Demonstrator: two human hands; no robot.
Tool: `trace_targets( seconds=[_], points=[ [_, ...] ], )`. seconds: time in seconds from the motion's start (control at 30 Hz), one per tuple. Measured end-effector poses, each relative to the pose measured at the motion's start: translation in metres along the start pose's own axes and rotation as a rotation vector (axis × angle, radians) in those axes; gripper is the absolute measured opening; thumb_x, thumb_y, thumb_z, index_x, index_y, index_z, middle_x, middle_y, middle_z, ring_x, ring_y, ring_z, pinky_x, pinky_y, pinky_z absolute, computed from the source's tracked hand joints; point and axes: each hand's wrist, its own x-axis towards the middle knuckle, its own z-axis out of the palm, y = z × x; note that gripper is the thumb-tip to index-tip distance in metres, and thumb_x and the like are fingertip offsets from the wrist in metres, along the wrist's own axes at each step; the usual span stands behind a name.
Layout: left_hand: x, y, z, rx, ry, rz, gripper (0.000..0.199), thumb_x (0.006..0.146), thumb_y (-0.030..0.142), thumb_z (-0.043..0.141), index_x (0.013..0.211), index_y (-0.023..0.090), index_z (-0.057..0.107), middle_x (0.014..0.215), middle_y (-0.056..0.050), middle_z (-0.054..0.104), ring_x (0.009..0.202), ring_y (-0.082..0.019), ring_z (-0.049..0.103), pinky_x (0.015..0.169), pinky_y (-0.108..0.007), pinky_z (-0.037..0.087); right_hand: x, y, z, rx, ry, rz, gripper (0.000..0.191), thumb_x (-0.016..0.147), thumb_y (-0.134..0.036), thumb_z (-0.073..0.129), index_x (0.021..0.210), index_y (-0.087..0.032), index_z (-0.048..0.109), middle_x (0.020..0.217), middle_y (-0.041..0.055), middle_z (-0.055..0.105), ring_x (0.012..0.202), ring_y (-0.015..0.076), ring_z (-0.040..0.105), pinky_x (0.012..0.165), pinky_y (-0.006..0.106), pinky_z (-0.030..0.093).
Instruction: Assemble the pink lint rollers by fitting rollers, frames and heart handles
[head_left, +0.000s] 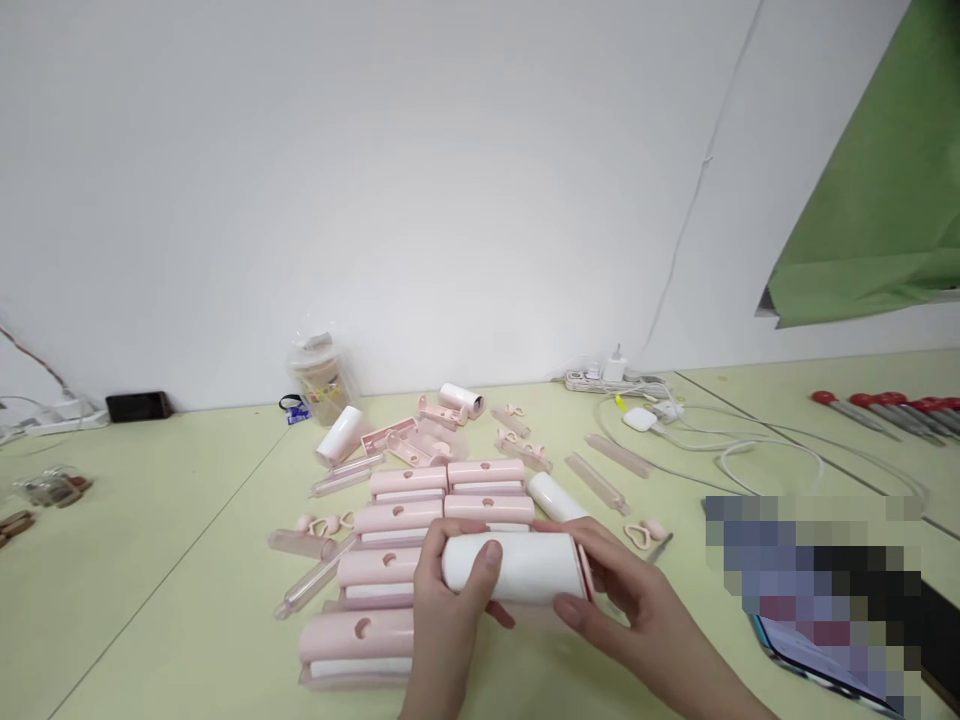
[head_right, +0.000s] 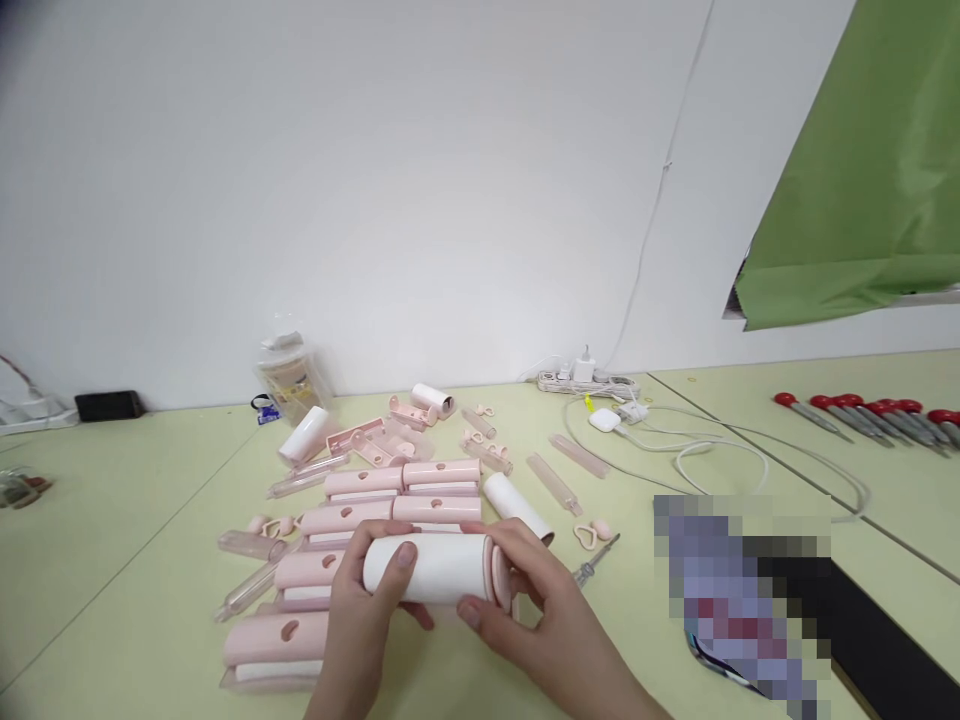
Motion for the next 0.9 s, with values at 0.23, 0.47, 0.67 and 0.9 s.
trace_targets(
  seconds=[0.23, 0.47, 0.67, 0.9],
  points=[
    [-0.003, -0.008, -0.005, 0.002, -0.263, -0.039, 0.046, 0.077, 0.057, 0.046, 0.106, 0.021, 0.045, 0.09, -0.006, 0.061, 0.054, -0.017, 0.059, 0.05, -0.035, 0.053, 0.003, 0.005, -0.001, 0.309, 0.115, 0.084, 0.046, 0.064, -0.037, 0.076, 0.103, -0.028, 0.055, 0.09, 0.001, 0.063, 0.086, 0.0202, 0.06, 0.069, 0.026, 0.049],
    [-0.013, -0.024, -0.018, 1.054, -0.324, 0.594, 0.029, 0.066, 0.019, 0.061, 0.095, 0.024, 0.061, 0.105, -0.008, 0.062, 0.102, -0.033, 0.049, 0.088, -0.05, 0.034, 0.019, -0.006, -0.032, 0.417, 0.375, 0.031, 0.042, 0.071, -0.046, 0.068, 0.102, -0.027, 0.048, 0.097, 0.0051, 0.066, 0.093, 0.0236, 0.061, 0.076, 0.032, 0.049],
    [-0.018, -0.05, -0.02, 1.143, -0.451, 0.743, 0.014, 0.069, 0.018, 0.063, 0.079, 0.028, 0.064, 0.105, -0.004, 0.059, 0.099, -0.028, 0.05, 0.087, -0.044, 0.032, 0.016, 0.004, -0.029, 0.103, 0.299, -0.064, 0.036, 0.073, -0.043, 0.067, 0.103, -0.025, 0.058, 0.105, 0.0073, 0.065, 0.094, 0.0233, 0.059, 0.076, 0.031, 0.049],
    [-0.017, -0.04, -0.029, 0.719, -0.468, 0.119, 0.072, 0.055, 0.016, 0.067, 0.119, 0.023, 0.037, 0.115, -0.008, 0.052, 0.11, -0.027, 0.048, 0.093, -0.039, 0.038, 0.01, 0.007, -0.022, -0.268, -0.168, -0.244, 0.031, 0.079, -0.033, 0.063, 0.109, -0.025, 0.064, 0.095, 0.0065, 0.064, 0.088, 0.0211, 0.059, 0.076, 0.032, 0.047]
  ],
)
